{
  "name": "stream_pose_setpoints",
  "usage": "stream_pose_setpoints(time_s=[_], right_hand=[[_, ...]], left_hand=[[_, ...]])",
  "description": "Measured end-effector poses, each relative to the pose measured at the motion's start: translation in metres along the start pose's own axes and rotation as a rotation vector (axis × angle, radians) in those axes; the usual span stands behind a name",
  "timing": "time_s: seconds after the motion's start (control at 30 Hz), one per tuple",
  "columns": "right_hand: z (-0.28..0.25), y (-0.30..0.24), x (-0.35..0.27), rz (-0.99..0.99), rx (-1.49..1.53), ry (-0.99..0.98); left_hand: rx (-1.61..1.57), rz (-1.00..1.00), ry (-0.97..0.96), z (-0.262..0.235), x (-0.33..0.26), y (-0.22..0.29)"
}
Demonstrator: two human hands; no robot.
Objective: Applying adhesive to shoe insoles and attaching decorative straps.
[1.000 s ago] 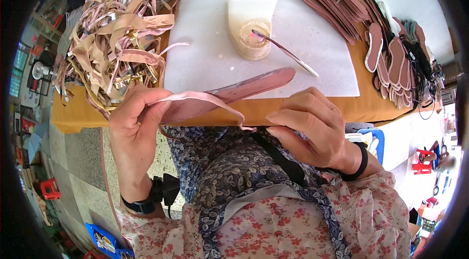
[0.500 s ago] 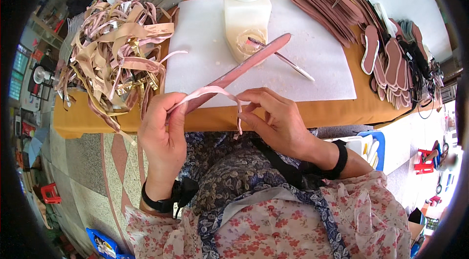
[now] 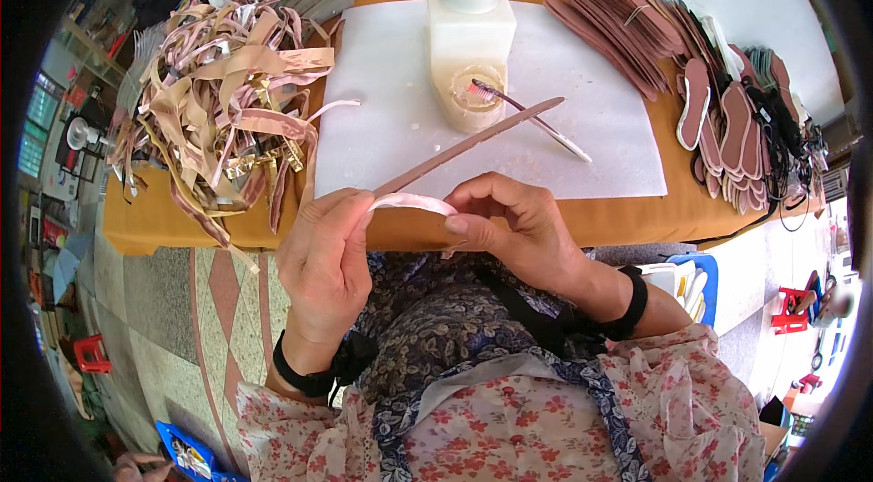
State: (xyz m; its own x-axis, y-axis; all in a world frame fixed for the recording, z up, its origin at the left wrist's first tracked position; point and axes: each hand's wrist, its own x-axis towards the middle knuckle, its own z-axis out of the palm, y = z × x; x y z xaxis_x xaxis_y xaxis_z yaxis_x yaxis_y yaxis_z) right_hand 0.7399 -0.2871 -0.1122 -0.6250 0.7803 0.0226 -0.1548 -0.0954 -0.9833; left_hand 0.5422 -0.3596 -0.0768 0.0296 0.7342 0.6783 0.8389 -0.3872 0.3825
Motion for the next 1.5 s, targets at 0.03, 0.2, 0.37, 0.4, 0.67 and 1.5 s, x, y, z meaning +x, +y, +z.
stream_pose_setpoints(time_s=[0.03, 0.2, 0.37, 0.4, 0.67, 1.5], right_hand=[[-0.001, -0.003, 0.000, 0.003, 0.001, 0.000], [0.000, -0.014, 0.001, 0.016, 0.025, -0.036], [0.000, -0.014, -0.001, -0.123, -0.132, -0.011], [0.000, -0.015, 0.000, -0.149, -0.176, 0.002], [-0.001, -0.016, -0.003, -0.249, -0.345, 0.040], [-0.002, -0.023, -0.001, -0.372, -0.549, -0.009]], left_hand=[[0.018, 0.021, 0.003, 0.000, 0.000, -0.001], [0.081, 0.073, 0.000, 0.002, -0.001, -0.002], [0.101, 0.101, -0.006, 0.003, 0.000, -0.002], [0.100, 0.101, -0.008, 0.002, 0.000, -0.002], [0.137, 0.140, -0.031, 0.001, -0.002, -0.001], [0.171, 0.188, -0.033, -0.002, -0.003, 0.000]])
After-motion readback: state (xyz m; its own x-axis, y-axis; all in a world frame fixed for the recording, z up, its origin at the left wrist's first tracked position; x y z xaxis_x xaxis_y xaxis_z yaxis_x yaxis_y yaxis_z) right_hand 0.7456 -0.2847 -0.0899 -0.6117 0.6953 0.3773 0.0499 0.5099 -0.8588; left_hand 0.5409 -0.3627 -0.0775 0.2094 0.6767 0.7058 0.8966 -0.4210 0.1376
